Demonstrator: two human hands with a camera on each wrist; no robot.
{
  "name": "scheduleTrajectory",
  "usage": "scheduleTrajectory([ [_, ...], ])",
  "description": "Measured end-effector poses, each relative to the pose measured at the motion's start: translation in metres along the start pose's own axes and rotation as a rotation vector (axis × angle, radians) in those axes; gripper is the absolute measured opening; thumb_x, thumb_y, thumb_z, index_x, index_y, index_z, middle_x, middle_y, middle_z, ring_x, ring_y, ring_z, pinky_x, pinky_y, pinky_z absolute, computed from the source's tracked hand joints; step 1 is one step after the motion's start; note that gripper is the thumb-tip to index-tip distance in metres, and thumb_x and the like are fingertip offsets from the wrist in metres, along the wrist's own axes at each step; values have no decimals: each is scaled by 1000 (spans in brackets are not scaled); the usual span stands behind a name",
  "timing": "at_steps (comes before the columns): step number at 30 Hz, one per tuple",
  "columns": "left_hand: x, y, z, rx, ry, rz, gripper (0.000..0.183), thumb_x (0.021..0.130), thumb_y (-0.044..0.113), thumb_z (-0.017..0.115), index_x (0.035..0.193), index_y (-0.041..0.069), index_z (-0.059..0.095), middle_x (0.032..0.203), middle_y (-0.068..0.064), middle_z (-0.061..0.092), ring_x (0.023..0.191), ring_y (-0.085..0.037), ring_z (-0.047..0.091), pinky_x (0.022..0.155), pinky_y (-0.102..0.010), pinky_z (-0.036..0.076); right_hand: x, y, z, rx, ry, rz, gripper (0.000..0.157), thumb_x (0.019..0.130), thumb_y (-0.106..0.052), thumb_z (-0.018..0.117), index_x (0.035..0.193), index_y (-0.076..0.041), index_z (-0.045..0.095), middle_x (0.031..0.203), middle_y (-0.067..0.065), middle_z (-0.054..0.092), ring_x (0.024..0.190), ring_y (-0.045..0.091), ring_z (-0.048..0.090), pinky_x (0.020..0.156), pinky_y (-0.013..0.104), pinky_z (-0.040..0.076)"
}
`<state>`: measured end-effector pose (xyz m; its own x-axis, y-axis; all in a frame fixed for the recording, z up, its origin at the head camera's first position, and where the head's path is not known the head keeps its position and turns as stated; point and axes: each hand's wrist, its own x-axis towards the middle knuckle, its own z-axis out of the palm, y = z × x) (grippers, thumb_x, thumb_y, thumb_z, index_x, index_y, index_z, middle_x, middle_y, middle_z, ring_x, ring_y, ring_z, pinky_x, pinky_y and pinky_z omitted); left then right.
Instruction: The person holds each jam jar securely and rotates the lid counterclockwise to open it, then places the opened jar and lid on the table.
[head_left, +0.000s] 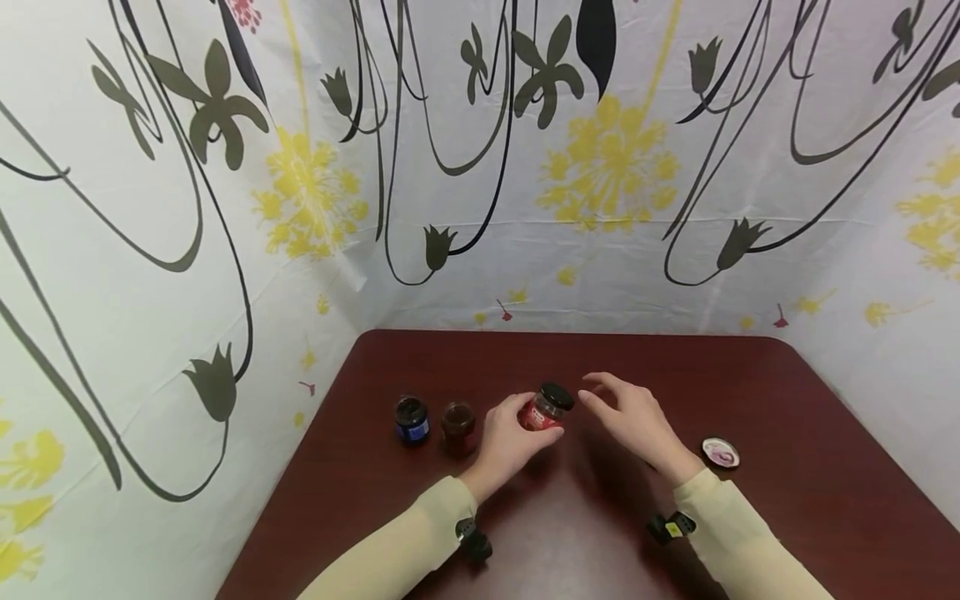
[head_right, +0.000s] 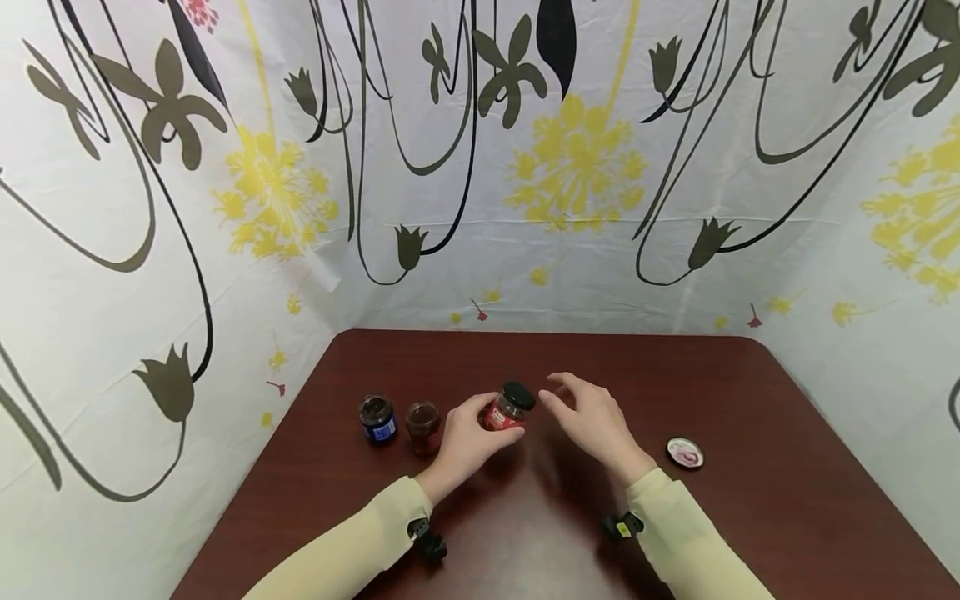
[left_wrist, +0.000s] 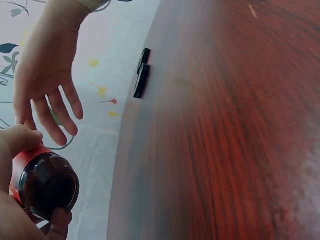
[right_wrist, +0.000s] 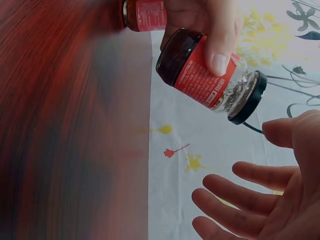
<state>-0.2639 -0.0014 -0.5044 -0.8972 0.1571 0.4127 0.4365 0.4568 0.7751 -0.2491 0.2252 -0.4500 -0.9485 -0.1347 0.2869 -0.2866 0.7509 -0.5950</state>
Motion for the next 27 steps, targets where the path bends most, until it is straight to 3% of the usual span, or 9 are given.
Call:
scheduleTrajectory([
  [7,-8,2,-3,23,10,43,58,74,50,88,121,21,69,100,12,64,88,-6,60,75,-25,54,2,-5,8,31,-29,21,47,97,-65,50,125,-30,65,119,-4,68,106,18,65,84,50,52],
  [16,-14,8,-3,99,20,53,57,72,52,89,116,21,71,95,13,60,83,-4,58,72,-23,52,3,-13,15,59,-85,49,54,94,-71,48,112,-26,72,78,-1,70,69,14,62,61,37,47],
  [21,-16,11,-1,108,12,74,53,72,50,89,112,21,71,92,13,58,80,-3,56,69,-21,51,0,-17,16,35,-72,34,53,92,-73,49,105,-28,74,78,-8,69,68,11,63,62,36,48],
  [27,-20,14,2,119,-2,103,53,72,48,90,112,20,70,93,13,57,82,-3,55,70,-21,51,-2,-20,18,-85,-2,49,58,88,-80,48,94,-29,75,84,-14,69,77,10,62,67,37,49],
])
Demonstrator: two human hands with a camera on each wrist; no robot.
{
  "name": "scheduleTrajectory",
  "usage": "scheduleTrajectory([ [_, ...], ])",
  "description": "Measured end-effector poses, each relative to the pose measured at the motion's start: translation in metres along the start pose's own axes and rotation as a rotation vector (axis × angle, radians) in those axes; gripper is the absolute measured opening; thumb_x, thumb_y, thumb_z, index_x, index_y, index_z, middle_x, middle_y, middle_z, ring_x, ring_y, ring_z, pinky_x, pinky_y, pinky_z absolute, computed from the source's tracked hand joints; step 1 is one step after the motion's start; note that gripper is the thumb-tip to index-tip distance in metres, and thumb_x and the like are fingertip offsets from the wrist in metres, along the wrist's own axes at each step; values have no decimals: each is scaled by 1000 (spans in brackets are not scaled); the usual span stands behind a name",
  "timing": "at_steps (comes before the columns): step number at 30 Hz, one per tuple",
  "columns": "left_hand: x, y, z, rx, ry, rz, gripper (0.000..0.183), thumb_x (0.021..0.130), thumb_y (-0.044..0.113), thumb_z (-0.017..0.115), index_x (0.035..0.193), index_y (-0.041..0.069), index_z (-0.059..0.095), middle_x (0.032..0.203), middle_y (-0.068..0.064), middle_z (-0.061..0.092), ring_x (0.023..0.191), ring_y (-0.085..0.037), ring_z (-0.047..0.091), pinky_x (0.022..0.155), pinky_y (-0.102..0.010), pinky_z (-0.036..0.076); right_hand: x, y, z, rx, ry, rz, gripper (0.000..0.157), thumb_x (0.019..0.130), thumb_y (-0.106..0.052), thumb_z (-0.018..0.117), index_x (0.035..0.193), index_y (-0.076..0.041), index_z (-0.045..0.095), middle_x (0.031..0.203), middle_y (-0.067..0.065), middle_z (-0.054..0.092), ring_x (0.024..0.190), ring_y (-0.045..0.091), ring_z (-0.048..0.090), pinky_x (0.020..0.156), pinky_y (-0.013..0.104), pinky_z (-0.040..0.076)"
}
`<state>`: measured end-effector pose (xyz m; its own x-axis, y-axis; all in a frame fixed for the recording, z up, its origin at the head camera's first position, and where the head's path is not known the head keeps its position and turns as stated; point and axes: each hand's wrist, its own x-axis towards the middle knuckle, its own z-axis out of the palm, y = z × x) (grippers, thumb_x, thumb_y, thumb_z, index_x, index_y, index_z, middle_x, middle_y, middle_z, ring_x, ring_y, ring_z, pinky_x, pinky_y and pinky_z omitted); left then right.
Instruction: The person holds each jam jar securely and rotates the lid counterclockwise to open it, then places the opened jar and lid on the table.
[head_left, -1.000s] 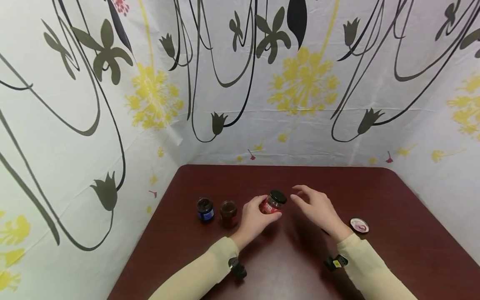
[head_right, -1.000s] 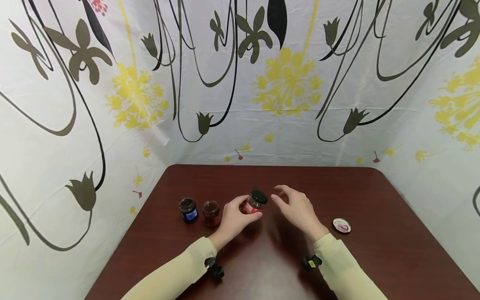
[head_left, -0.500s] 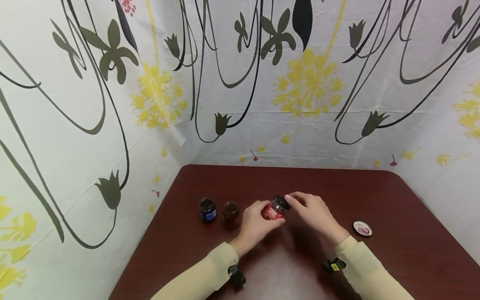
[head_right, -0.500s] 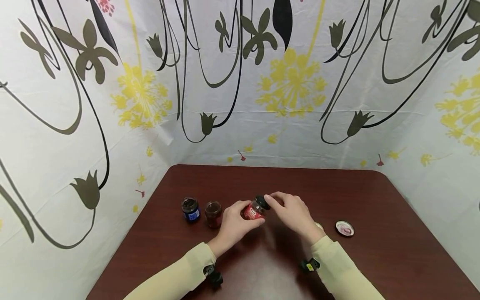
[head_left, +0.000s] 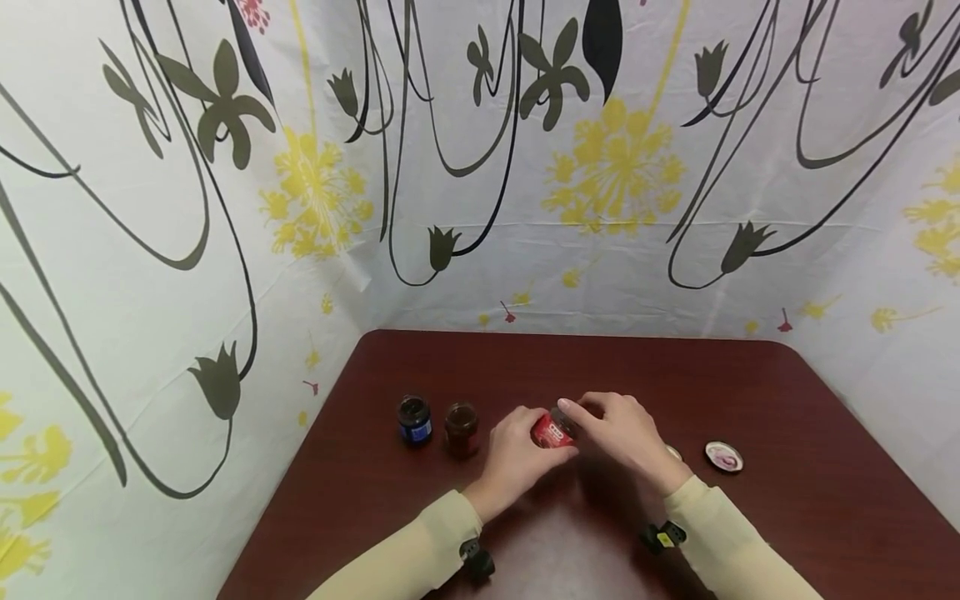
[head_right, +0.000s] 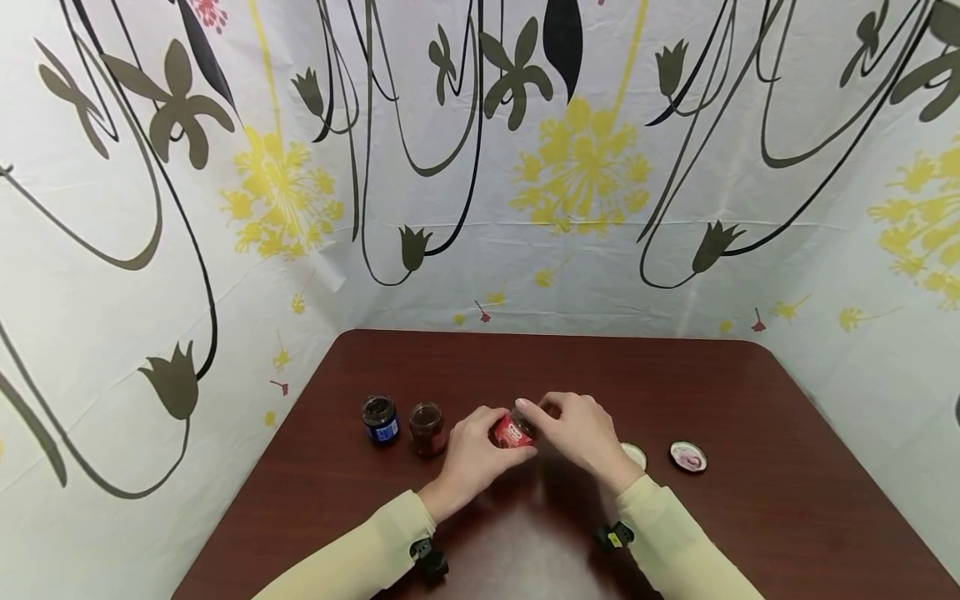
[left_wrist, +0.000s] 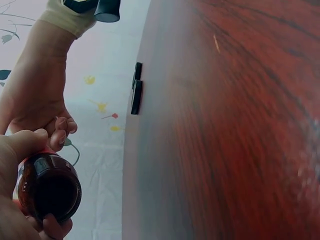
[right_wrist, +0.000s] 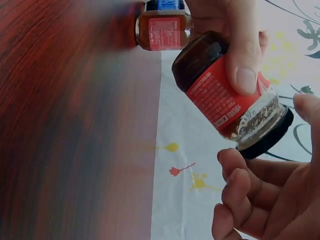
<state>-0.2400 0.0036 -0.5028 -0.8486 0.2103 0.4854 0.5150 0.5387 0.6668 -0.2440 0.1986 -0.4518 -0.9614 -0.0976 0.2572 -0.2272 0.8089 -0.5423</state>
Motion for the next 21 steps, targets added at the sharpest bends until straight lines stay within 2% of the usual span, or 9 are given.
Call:
scheduleTrajectory([
  [8,-2,5,1,38,-27,2,55,72,57,86,111,20,72,92,14,56,83,-1,53,72,-22,50,-2,-4,3,-50,33,57,63,83,-85,48,77,-26,70,66,-10,61,64,15,56,55,35,43],
  [17,-1,9,-3,-10,-30,-11,55,69,52,90,109,19,74,91,12,59,81,-3,56,68,-21,50,-3,-4,3,73,47,8,52,83,-76,60,70,-26,67,60,-9,59,58,15,53,52,34,43],
  [21,1,9,-3,-15,-54,-14,54,69,55,88,110,22,75,90,15,62,80,-2,55,67,-21,48,-5,-4,5,127,71,3,46,83,-73,64,71,-28,67,62,-11,61,59,15,54,53,33,43],
])
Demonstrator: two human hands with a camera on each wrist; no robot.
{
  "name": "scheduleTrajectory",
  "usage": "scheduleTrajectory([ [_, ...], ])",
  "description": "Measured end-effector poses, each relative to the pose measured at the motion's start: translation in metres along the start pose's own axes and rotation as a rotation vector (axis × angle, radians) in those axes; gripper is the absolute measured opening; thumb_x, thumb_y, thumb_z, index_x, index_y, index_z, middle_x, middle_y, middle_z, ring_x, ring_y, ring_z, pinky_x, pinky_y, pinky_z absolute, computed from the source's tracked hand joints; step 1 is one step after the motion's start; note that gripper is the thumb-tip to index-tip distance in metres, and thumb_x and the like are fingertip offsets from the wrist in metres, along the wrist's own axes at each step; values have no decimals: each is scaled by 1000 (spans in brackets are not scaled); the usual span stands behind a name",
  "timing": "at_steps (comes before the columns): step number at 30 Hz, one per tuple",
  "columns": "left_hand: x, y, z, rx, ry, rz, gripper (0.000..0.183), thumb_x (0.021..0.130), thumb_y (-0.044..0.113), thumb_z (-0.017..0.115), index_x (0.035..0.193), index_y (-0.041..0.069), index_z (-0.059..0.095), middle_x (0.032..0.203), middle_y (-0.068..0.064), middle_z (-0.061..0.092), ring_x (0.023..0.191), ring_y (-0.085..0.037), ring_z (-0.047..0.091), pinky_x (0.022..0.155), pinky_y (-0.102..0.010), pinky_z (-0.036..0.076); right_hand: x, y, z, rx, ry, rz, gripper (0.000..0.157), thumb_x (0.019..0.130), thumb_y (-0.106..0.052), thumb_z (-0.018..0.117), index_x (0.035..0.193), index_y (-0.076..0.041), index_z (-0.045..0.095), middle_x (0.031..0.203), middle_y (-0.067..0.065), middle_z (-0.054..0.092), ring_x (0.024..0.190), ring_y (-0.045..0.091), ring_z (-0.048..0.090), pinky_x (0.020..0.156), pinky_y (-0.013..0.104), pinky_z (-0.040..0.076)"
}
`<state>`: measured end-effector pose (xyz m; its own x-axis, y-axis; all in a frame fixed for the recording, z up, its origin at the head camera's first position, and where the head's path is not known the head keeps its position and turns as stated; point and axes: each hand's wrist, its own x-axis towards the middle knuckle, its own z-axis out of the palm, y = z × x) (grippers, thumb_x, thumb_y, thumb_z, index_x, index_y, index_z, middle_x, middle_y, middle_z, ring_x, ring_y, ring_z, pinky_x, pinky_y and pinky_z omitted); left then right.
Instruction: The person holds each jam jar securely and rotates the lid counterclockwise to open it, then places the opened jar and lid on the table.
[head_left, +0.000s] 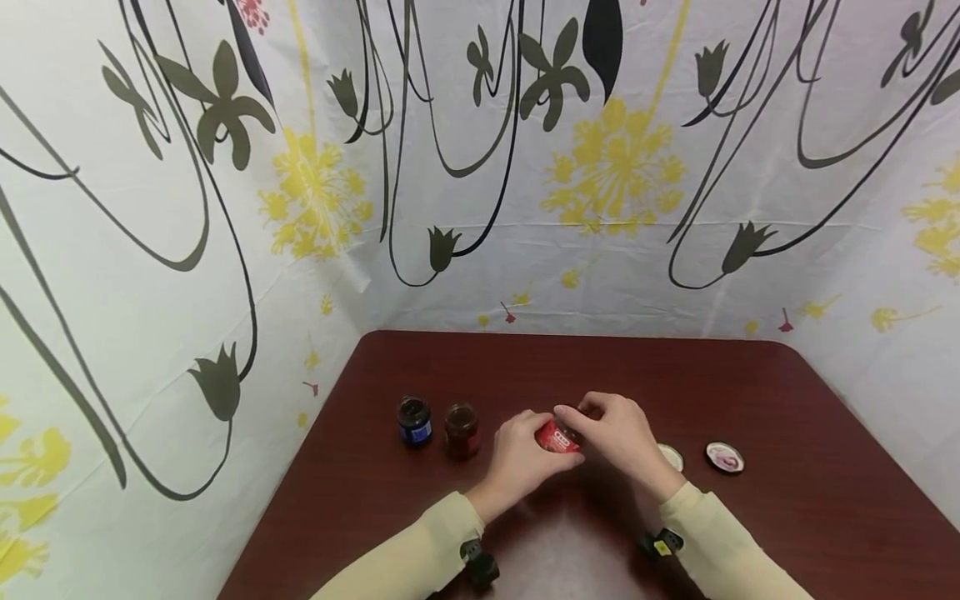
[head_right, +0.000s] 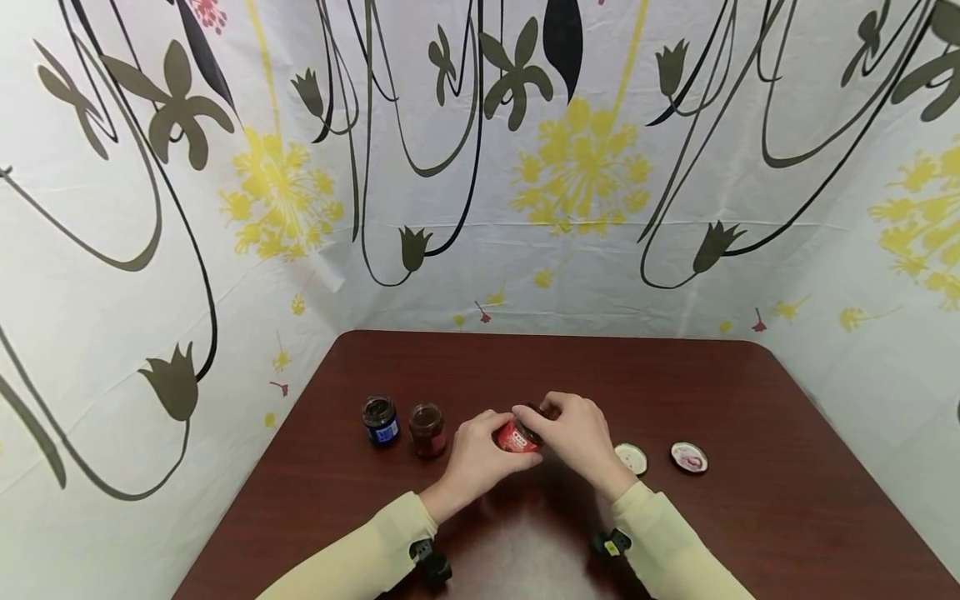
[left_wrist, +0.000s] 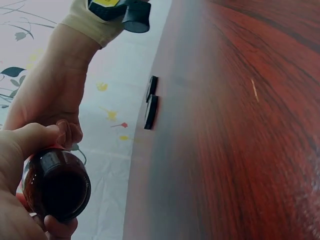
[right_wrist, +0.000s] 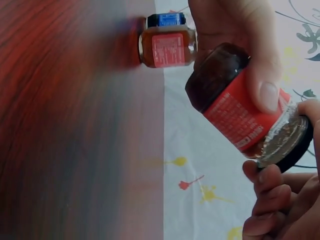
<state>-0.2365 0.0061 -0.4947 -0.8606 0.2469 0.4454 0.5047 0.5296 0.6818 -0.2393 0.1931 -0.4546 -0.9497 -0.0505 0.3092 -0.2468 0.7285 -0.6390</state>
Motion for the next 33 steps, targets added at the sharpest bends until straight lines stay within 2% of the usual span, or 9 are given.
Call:
scheduleTrajectory([
  [5,1,1,-3,4,-35,-31,59,69,60,86,114,24,76,93,15,68,83,-4,56,72,-28,48,-3,-1,3,43,33,-24,42,83,-69,68,72,-28,66,63,-10,60,60,15,53,52,32,42],
  [11,0,1,-5,-37,-60,-62,65,69,59,86,121,23,75,97,13,68,85,-5,55,71,-27,48,-6,0,7,84,73,-31,39,83,-66,71,72,-29,64,62,-8,56,60,15,51,52,31,40],
  [19,0,0,-8,-31,-64,-25,57,69,57,88,117,29,75,88,17,63,81,-4,52,70,-27,45,-8,3,12,153,72,-50,34,84,-61,73,77,-29,63,63,-5,53,60,16,49,51,30,38],
  [22,1,1,-9,-43,-62,-20,56,68,51,90,117,28,75,88,17,63,81,-5,52,66,-24,46,-8,4,12,159,72,-63,33,85,-59,74,77,-29,62,63,-4,52,60,15,48,51,30,37],
  [25,1,1,-10,-45,-66,-25,59,67,53,90,118,26,75,89,16,63,82,-5,52,64,-22,47,-8,5,13,158,72,-71,33,85,-58,74,78,-29,61,62,-3,49,59,15,46,51,29,36],
  [29,0,1,-10,-39,-73,-35,63,67,57,89,119,24,75,91,15,63,83,-5,53,64,-21,48,-9,5,14,163,79,-75,32,85,-58,75,77,-30,60,62,-3,47,59,14,45,52,29,35],
  [33,0,3,-11,-34,-67,-38,64,67,53,91,120,22,75,91,14,63,83,-5,53,65,-21,48,-9,5,14,171,86,-84,31,85,-57,75,77,-31,59,62,-4,47,60,14,45,52,29,35],
])
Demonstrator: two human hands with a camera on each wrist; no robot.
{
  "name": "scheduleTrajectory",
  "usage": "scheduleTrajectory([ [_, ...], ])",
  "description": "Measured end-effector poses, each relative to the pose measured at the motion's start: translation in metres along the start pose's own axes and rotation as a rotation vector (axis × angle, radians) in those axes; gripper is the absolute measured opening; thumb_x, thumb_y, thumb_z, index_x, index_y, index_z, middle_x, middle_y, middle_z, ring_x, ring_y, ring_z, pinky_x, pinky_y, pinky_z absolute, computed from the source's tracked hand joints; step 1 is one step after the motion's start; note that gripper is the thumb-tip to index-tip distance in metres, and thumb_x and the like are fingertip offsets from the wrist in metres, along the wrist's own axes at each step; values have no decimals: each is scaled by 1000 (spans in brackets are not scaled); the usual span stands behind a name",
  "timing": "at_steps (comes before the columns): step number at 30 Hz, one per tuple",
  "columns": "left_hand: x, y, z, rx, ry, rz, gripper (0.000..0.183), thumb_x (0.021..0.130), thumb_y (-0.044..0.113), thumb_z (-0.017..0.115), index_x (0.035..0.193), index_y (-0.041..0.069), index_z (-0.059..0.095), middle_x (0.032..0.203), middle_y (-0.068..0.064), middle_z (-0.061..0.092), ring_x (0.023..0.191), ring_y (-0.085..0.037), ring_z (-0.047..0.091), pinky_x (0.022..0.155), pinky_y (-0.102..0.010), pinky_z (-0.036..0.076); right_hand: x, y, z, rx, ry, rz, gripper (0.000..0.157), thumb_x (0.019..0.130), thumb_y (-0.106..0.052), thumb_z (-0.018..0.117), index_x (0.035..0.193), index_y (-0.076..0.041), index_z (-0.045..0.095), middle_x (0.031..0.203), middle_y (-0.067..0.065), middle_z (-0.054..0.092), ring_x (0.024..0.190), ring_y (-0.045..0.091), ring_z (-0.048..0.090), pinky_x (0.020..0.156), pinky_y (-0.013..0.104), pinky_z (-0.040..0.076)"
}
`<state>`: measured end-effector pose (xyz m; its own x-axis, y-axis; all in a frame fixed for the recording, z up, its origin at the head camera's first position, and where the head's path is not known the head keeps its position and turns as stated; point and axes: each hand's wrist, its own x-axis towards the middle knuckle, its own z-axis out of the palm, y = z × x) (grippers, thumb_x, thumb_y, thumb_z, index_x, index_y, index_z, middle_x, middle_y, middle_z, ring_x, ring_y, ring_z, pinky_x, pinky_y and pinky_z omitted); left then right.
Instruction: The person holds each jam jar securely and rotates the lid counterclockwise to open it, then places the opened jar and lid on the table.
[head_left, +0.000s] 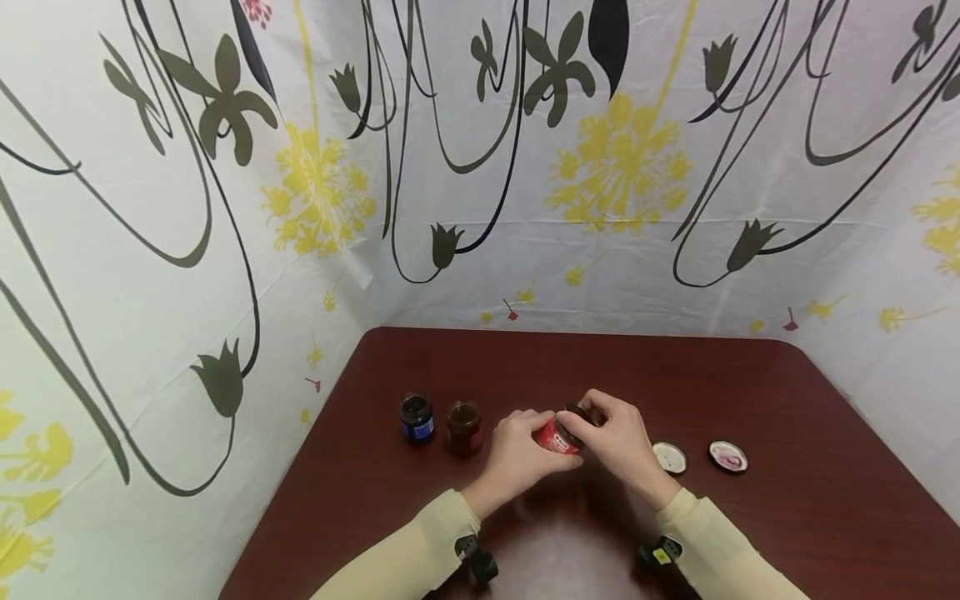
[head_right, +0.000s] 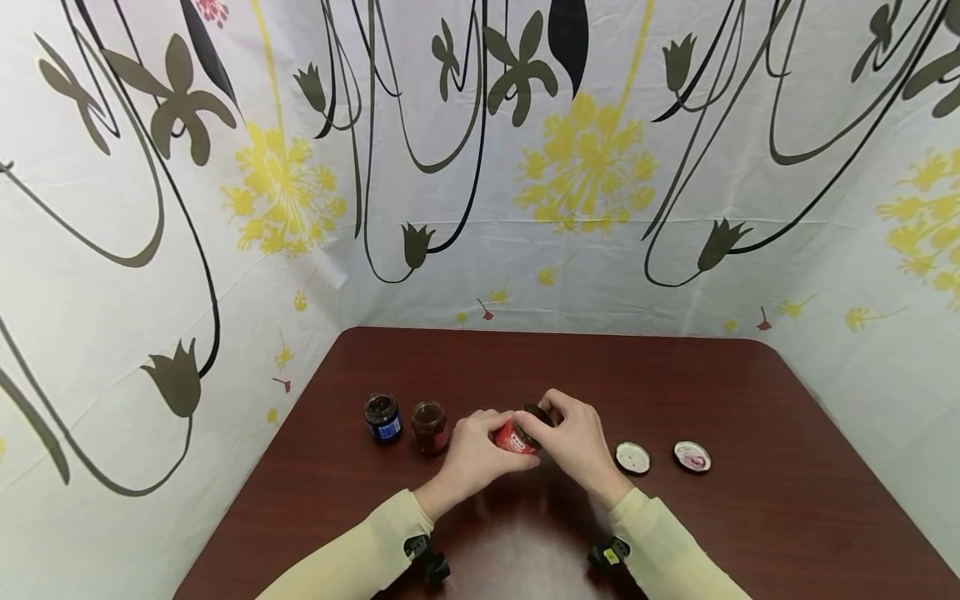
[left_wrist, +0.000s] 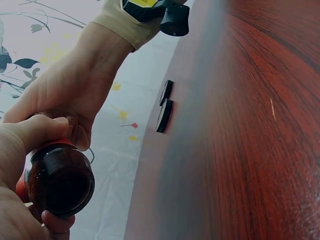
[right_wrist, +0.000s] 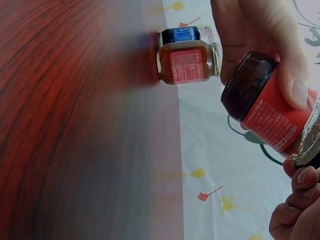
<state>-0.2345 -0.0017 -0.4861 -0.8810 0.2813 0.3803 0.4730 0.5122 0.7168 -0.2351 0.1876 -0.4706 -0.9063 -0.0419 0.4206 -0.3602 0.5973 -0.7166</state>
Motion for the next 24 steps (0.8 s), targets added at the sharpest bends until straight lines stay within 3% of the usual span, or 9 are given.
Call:
scheduleTrajectory([
  [8,-1,3,-2,16,-1,-13,64,66,48,92,122,20,74,95,13,65,84,-5,53,65,-21,48,0,-1,0,25,3,-40,29,86,-52,76,78,-30,59,63,-4,46,60,14,46,52,29,35],
  [24,-5,5,-5,-74,-4,-53,72,65,48,93,128,19,72,104,10,68,88,-6,56,65,-21,50,-4,0,0,84,12,-81,25,87,-45,78,80,-29,59,64,-3,48,59,15,46,51,29,36],
])
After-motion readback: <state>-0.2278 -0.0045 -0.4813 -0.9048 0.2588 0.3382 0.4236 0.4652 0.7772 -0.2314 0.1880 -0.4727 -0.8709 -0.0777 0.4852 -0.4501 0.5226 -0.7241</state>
